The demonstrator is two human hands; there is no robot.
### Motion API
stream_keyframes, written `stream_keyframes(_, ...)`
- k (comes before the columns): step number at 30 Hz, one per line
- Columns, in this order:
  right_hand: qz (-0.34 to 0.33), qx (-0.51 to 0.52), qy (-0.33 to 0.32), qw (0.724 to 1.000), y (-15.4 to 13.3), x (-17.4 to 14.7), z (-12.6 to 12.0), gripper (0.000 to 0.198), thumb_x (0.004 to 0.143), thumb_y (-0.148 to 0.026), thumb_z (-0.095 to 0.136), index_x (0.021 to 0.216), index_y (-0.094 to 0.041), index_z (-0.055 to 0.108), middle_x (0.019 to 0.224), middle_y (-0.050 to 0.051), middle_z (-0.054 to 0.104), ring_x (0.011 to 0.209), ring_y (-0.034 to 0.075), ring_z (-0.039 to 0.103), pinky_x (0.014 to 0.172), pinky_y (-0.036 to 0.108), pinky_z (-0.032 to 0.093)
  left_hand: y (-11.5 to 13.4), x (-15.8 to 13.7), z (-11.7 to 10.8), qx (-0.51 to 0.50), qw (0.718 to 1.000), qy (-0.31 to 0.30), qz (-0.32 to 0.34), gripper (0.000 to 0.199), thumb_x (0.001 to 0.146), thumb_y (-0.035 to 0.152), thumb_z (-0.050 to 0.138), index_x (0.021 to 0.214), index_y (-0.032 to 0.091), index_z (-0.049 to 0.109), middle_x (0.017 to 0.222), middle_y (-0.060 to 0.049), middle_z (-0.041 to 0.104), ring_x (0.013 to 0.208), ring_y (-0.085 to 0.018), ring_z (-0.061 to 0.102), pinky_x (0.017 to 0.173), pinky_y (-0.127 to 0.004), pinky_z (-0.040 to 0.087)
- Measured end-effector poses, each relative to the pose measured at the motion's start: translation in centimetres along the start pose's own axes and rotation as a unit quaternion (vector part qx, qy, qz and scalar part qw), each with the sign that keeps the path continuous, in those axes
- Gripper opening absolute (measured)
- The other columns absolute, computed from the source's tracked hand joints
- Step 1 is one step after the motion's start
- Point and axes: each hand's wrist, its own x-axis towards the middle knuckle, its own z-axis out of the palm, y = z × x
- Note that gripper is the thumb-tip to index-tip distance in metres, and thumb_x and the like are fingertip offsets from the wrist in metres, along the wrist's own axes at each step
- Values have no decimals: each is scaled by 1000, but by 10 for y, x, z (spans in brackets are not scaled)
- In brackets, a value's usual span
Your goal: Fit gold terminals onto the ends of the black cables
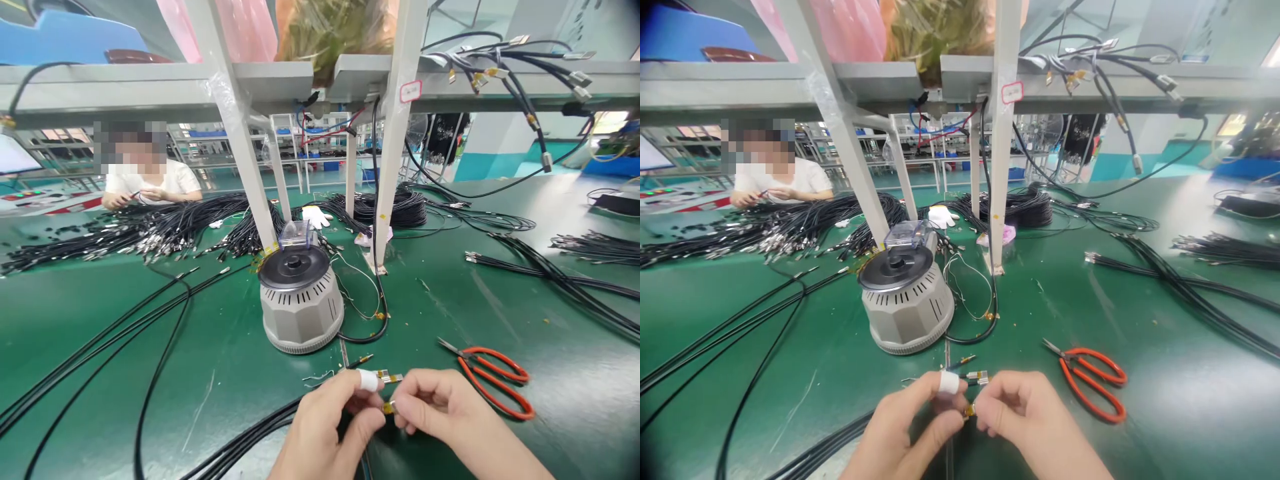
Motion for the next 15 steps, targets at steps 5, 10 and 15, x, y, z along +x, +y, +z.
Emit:
stream_keyframes(5,-11,-16,14,1000,1,2,4,36,80,-49,69,69,-15,67,66,3,67,63,14,56,63,25,42,-7,-1,2,-124,990,-43,-48,15,95,33,45,90,21,51,74,1,59,66,-14,60,66,-24,49)
stream_keyframes(10,-13,-24,-4,1000,0,5,10,40,80,-54,67,67,-16,65,63,1,64,60,13,54,61,24,42,-13,-2,5,-209,977,0,-33,20,88,35,57,102,19,59,81,-2,64,61,-11,54,58,-21,45)
stream_keyframes(15,-26,-116,19,993,-11,11,8,38,80,-58,63,74,-21,65,73,1,65,74,19,59,68,26,47,-18,-1,15,-208,968,74,-120,11,75,19,67,85,19,70,80,-4,72,74,-18,63,69,-26,50)
